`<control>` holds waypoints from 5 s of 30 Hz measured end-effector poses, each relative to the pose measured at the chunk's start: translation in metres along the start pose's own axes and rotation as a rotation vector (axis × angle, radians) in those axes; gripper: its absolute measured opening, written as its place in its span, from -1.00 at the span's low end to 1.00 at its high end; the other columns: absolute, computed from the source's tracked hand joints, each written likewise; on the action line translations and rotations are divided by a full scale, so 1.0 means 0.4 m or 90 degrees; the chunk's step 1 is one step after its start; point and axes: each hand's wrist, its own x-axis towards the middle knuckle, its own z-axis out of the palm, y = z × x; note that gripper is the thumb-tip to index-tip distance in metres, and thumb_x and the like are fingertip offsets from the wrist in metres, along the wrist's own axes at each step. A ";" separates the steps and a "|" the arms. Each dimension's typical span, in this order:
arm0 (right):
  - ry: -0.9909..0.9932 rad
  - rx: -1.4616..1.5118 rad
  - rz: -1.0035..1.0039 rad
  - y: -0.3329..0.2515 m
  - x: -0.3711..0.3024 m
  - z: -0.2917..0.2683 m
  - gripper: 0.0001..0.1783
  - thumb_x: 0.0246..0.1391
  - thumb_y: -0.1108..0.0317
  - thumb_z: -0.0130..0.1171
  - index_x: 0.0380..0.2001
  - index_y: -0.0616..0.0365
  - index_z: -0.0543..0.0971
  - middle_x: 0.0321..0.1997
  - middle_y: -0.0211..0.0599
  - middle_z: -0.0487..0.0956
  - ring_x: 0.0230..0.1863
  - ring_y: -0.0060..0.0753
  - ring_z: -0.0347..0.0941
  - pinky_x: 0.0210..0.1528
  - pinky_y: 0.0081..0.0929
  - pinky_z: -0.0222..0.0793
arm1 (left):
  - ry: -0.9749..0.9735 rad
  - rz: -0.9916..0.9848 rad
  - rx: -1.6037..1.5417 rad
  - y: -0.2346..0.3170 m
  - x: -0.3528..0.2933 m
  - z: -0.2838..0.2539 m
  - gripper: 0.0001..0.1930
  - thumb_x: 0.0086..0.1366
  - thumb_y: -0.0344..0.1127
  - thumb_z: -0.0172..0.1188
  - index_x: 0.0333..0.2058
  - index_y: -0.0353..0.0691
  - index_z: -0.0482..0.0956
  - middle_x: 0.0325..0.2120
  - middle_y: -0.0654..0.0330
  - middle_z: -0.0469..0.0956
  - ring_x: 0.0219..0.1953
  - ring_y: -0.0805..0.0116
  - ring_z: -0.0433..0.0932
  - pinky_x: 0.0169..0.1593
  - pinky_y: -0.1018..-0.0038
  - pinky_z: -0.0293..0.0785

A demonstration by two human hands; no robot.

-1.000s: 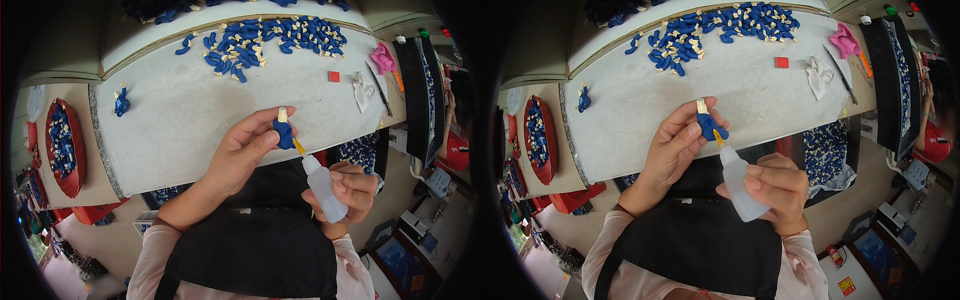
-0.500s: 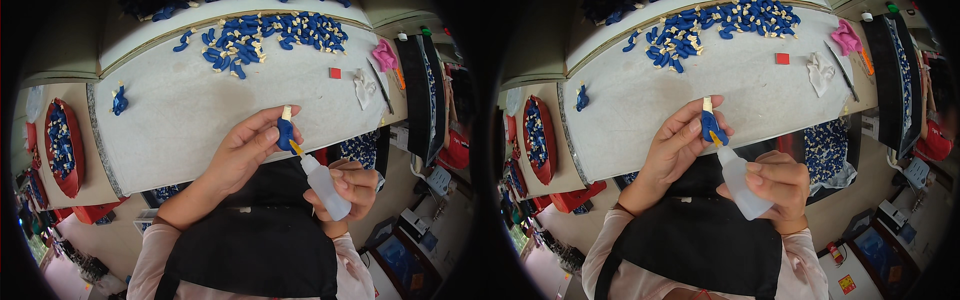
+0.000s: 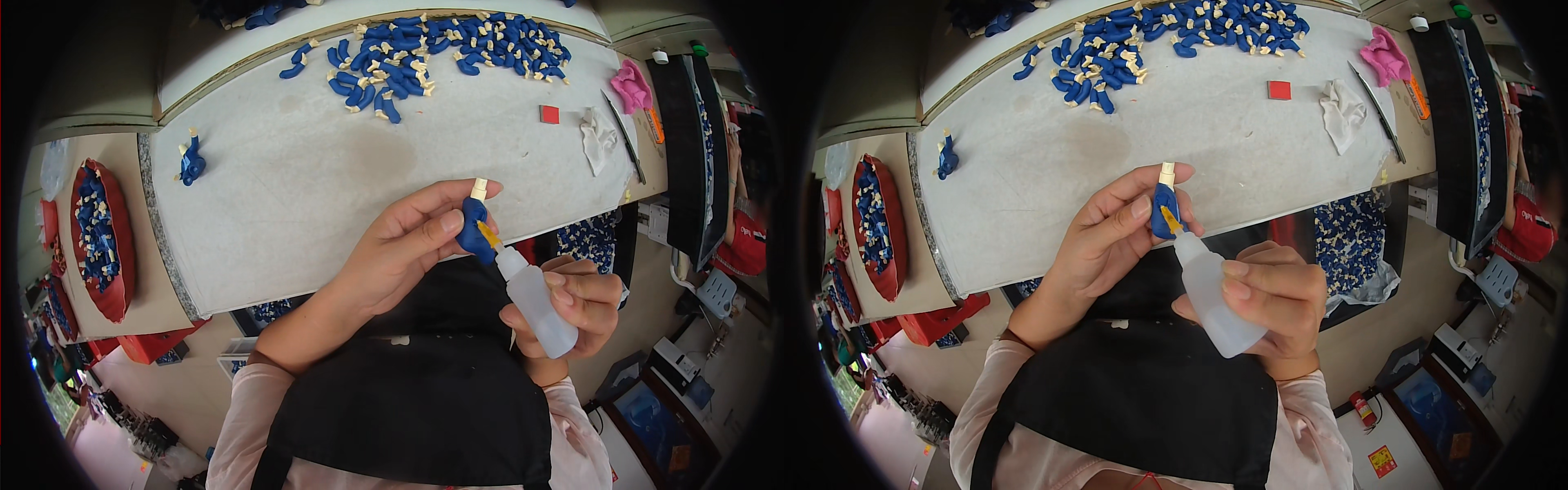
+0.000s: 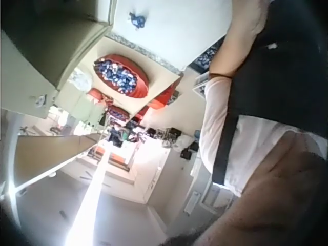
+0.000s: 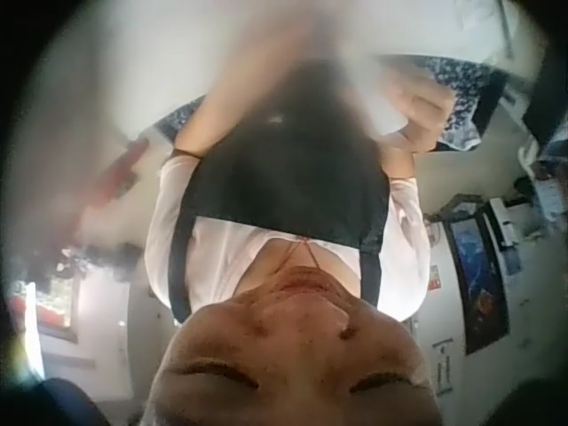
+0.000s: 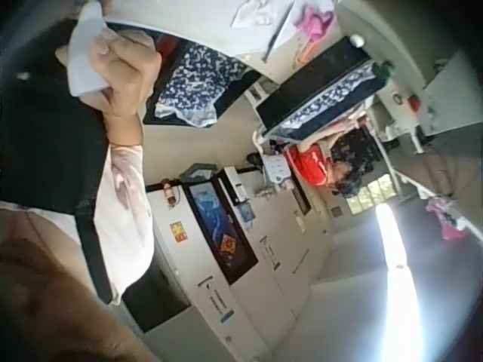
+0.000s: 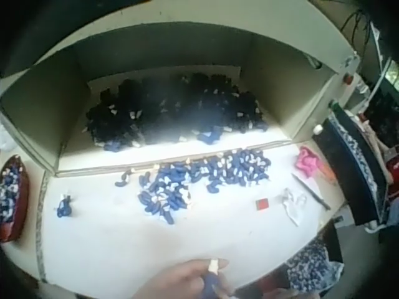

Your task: The person applies glue from a glue bottle to small plastic toy parts and assembles them by hand to create toy figurines.

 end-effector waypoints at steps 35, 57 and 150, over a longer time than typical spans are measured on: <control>0.081 -0.026 0.027 -0.004 0.004 -0.003 -0.49 -0.33 0.28 0.36 -0.33 0.16 0.30 -0.42 -0.27 0.29 -0.55 -0.50 0.29 -0.57 -0.65 0.29 | 0.035 0.033 0.020 0.005 0.002 0.002 -0.59 0.22 -0.28 -0.09 0.01 -0.35 0.20 -0.29 0.08 0.40 -0.19 0.27 0.42 -0.06 0.41 0.31; -0.146 -0.217 0.242 0.242 0.212 0.104 -0.59 -0.32 0.61 0.12 -0.27 0.15 0.36 -0.47 -0.29 0.42 -0.38 -0.36 0.40 -0.32 -0.52 0.30 | 0.052 0.135 -0.076 0.038 -0.035 -0.057 -0.62 0.25 -0.31 -0.11 0.02 -0.32 0.21 -0.27 0.10 0.43 -0.16 0.30 0.42 -0.06 0.44 0.30; -0.108 -0.205 -0.085 0.018 0.038 0.066 -0.79 -0.46 0.58 0.22 -0.56 0.35 0.51 -0.39 -0.18 0.44 -0.52 -0.33 0.41 -0.55 -0.59 0.33 | 0.055 0.163 0.260 0.001 -0.026 -0.018 -0.62 0.17 -0.22 0.01 -0.11 -0.40 0.35 -0.31 0.06 0.46 -0.28 0.40 0.45 -0.16 0.50 0.36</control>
